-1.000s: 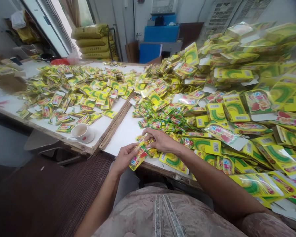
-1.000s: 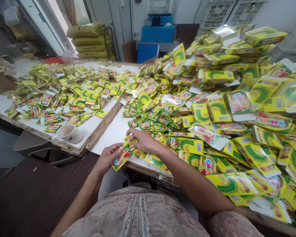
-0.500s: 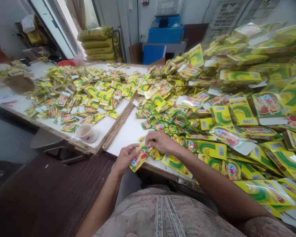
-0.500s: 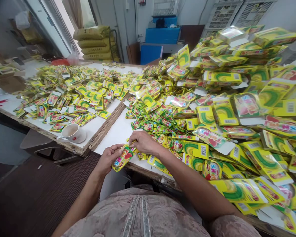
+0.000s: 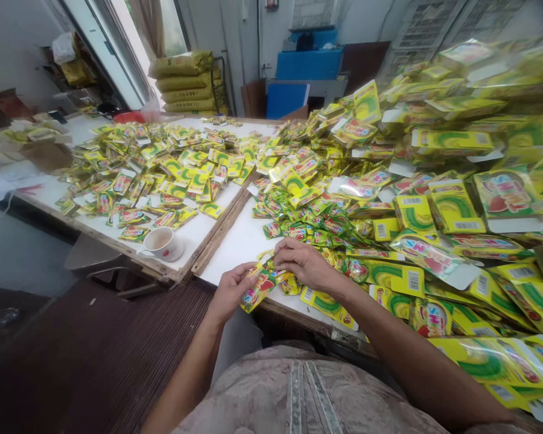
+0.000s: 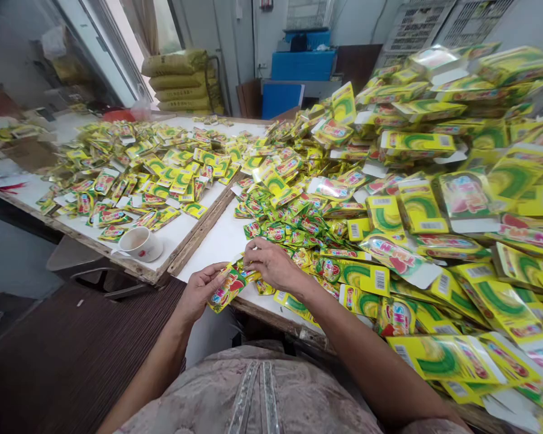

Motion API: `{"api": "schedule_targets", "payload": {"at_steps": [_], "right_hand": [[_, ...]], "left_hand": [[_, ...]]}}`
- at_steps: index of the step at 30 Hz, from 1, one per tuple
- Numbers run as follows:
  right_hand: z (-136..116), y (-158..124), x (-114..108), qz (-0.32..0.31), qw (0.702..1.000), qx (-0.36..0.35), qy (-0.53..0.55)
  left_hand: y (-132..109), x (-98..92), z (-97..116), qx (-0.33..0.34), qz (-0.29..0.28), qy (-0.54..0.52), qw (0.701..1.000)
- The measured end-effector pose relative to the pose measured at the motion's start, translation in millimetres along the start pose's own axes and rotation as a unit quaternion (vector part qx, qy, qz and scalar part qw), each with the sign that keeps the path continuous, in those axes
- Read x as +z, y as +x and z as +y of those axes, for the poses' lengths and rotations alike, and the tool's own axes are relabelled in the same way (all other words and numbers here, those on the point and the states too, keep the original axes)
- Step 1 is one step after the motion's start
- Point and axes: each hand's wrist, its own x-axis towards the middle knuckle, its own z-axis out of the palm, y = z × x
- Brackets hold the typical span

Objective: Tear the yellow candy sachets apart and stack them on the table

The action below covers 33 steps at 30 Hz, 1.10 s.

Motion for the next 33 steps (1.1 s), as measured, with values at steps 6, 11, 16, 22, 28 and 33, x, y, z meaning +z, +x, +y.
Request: {"api": "schedule_targets", "payload": {"at_steps": [6, 11, 16, 22, 28, 33], "right_hand": [[0.5, 2.6, 6.3, -0.028, 0.999, -0.024, -0.004], [2.6, 6.5, 18.5, 0.101, 0.988, 0.109, 0.038], [-7.0, 2.8, 27.8, 0.121, 0.967, 0.220, 0.038], [-11.1, -2.6, 29.4, 0.108, 0.938, 0.266, 0.193], [-15.9, -7.8, 28.4, 0.050, 0.933, 0.294, 0.204], [-25.4, -11.4, 31.5, 0.031, 0.948, 0.268, 0.167]], "left_hand": [[-2.2, -3.2, 0.1, 0.015, -0.031, 0.086, 0.996], [-2.0, 0.9, -4.2, 0.007, -0.040, 0.045, 0.998], [0.8, 4.5, -9.6, -0.005, 0.002, -0.018, 1.000], [0.9, 4.2, -11.4, -0.015, 0.012, -0.054, 0.998], [0.9, 5.1, -10.5, -0.014, -0.004, -0.027, 1.000], [4.1, 10.5, -8.4, -0.006, -0.002, -0.007, 1.000]]}}
